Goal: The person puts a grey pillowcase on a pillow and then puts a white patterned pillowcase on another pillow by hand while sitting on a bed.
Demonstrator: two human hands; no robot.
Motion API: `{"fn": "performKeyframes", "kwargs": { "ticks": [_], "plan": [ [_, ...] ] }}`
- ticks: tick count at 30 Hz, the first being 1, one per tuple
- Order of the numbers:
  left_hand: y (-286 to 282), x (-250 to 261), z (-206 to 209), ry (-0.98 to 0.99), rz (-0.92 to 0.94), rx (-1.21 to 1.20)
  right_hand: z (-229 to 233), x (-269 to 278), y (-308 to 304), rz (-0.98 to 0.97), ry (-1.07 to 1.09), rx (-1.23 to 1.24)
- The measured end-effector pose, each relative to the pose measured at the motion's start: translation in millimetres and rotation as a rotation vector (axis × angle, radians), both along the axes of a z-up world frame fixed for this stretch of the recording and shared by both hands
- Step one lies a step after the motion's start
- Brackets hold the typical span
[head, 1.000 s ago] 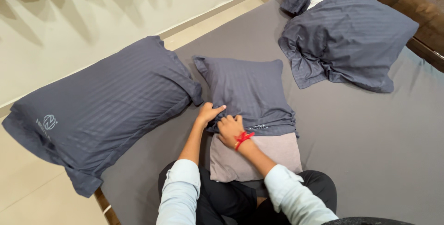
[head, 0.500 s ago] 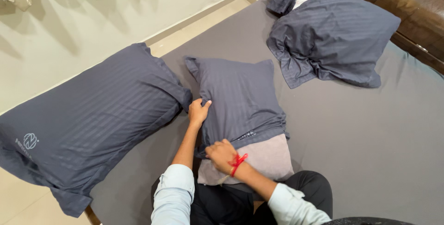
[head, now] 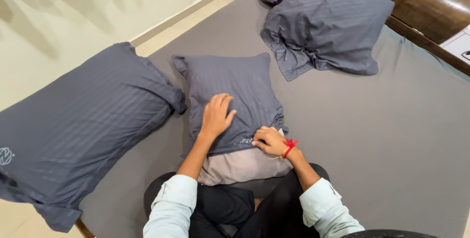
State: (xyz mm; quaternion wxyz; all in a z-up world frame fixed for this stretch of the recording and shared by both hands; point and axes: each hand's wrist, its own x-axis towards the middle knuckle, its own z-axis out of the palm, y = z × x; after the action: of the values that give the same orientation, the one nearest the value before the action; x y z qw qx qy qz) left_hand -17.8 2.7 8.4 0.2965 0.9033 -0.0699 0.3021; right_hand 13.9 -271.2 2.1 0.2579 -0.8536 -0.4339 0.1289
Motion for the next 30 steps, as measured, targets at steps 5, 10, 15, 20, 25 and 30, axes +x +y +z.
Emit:
{"fn": "performKeyframes", "kwargs": {
  "ticks": [5,10,15,20,25,30],
  "plan": [
    [-34.6,6.3,-10.6,0.005,0.042,0.24,-7.1,21.9,-23.1,-0.294,-0.149,0.178],
    [-45.2,10.1,-25.8,-0.002,0.071,0.328,-7.0,23.5,-11.5,-0.389,-0.173,0.23],
    [-57.1,-13.6,-24.3,0.069,-0.159,0.377,-14.9,31.1,-15.9,-0.379,-0.238,0.22],
    [-61.3,-9.3,-13.9,-0.034,-0.062,0.252,-31.1,42.6,-17.1,-0.426,-0.206,0.251],
    [-61.6,-4.3,-21.2,0.077,-0.09,0.467,-26.4,37.9,-20.6,-0.49,-0.18,0.133],
    [-47.5,-5.4,-15.2,0.264,-0.161,0.391,-37.1,44.9,-25.8,-0.381,-0.072,0.107]
  ]
}}
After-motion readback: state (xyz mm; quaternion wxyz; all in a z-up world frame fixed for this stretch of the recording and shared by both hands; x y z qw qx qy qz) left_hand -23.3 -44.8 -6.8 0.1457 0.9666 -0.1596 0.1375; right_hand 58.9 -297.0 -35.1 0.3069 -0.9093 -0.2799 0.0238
